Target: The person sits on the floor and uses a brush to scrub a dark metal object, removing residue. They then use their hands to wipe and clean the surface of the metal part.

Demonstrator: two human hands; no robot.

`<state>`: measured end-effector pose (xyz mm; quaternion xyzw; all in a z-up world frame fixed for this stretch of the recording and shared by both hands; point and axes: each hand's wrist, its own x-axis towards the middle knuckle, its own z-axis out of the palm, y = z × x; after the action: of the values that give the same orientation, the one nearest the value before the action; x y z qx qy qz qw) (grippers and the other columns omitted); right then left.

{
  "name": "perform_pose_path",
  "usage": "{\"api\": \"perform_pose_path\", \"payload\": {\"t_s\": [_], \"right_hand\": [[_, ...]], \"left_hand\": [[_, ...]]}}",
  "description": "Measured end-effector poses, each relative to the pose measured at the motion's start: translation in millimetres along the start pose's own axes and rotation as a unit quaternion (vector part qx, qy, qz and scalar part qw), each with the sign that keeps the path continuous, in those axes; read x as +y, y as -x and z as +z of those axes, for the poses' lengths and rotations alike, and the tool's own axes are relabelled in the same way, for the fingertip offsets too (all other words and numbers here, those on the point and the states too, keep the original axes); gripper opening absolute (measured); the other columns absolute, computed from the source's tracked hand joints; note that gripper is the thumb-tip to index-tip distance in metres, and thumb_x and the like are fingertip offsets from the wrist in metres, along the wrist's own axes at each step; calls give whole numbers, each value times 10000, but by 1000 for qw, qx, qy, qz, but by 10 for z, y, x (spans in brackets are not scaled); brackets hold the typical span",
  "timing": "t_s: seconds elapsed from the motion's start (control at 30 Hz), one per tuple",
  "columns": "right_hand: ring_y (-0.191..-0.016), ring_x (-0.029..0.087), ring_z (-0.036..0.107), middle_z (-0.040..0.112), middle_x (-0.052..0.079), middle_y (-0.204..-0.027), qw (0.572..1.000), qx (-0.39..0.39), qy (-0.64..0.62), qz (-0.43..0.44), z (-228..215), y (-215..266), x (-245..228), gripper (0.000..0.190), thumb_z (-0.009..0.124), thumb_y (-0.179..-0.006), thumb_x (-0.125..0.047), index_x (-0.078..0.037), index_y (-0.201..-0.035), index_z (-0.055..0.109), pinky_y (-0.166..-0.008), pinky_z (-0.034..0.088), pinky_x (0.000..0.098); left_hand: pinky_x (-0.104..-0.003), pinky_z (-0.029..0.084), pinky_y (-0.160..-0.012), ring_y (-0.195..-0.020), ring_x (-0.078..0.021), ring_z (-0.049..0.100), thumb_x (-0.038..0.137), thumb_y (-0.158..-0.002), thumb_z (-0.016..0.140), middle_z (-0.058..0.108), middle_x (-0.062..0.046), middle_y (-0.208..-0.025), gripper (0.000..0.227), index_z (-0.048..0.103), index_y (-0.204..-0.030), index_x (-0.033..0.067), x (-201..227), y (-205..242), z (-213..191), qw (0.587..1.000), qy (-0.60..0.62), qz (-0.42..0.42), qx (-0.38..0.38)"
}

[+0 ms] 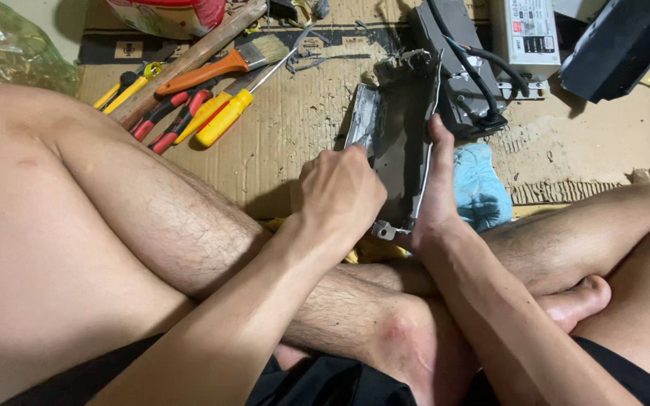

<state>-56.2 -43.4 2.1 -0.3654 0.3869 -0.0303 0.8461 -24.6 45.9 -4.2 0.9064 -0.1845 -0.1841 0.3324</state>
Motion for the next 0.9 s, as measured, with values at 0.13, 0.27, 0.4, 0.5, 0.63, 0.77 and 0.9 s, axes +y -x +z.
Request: {"api": "perform_pose_path", "payload": {"t_s": [0.13, 0.27, 0.4, 0.5, 0.63, 0.77, 0.9], "right_hand": [[-1113, 382, 677, 688, 212, -1298, 999, 24, 36, -16, 27, 15, -10, 1037, 559, -623, -721, -22, -1387, 616, -962, 540, 514], [-1048, 368, 702, 718, 167, -1249, 999, 17, 37, 9, 56, 23, -15, 992, 530, -625, -730, -68, -1352, 655, -904, 564, 477], [-1014, 355, 701, 725, 156, -1222, 999, 1, 31, 18, 113, -31, 50, 963, 511, -659, -743, -74, -1334, 669, -876, 571, 467], [-976, 340, 683, 725, 144, -1179, 999, 0, 38, 2, 60, -28, 72, 943, 521, -675, -734, -69, -1326, 672, -845, 564, 451], [-942, 322, 699, 732, 137, -1158, 999, 24, 43, 3, 51, -37, -12, 931, 525, -654, -736, -78, -1292, 687, -824, 577, 452], [-862, 317, 719, 751, 126, -1078, 1000, 6, 12, -2, -60, -258, 78, 818, 567, -709, -708, -77, -1207, 718, -754, 600, 437], [-793, 297, 698, 747, 115, -1006, 1000, 11, -9, 23, 121, 85, 35, 842, 594, -667, -710, -68, -1196, 727, -686, 582, 415]], "left_hand": [[-496, 648, -643, -840, -465, 744, -19, -907, 458, 683, -383, -935, 370, 641, -1207, -136, 182, 112, -229, 999, -33, -28, -7], [-531, 645, -715, -871, -466, 741, -25, -940, 437, 686, -378, -942, 391, 604, -1278, -128, 161, 78, -287, 997, -46, -45, -33], [-590, 609, -762, -975, -465, 722, -25, -949, 408, 703, -337, -1014, 419, 565, -1325, -124, 173, -108, -320, 991, -112, -38, -64], [-604, 613, -706, -928, -489, 720, 4, -946, 467, 693, -357, -957, 358, 623, -1239, -132, 19, -319, -61, 997, -76, 0, -26], [-624, 574, -859, -1077, -509, 680, 46, -930, 527, 706, -345, -1057, 340, 658, -1203, -110, 157, -201, -226, 996, -68, -14, -49], [-641, 569, -852, -1049, -512, 685, 61, -891, 493, 699, -335, -1064, 391, 669, -1223, -48, 83, -156, -113, 996, -29, -56, -62], [-613, 552, -924, -1113, -487, 668, 55, -892, 455, 714, -302, -1095, 387, 707, -1175, -21, 122, -419, -64, 997, -59, -47, -30]]}}
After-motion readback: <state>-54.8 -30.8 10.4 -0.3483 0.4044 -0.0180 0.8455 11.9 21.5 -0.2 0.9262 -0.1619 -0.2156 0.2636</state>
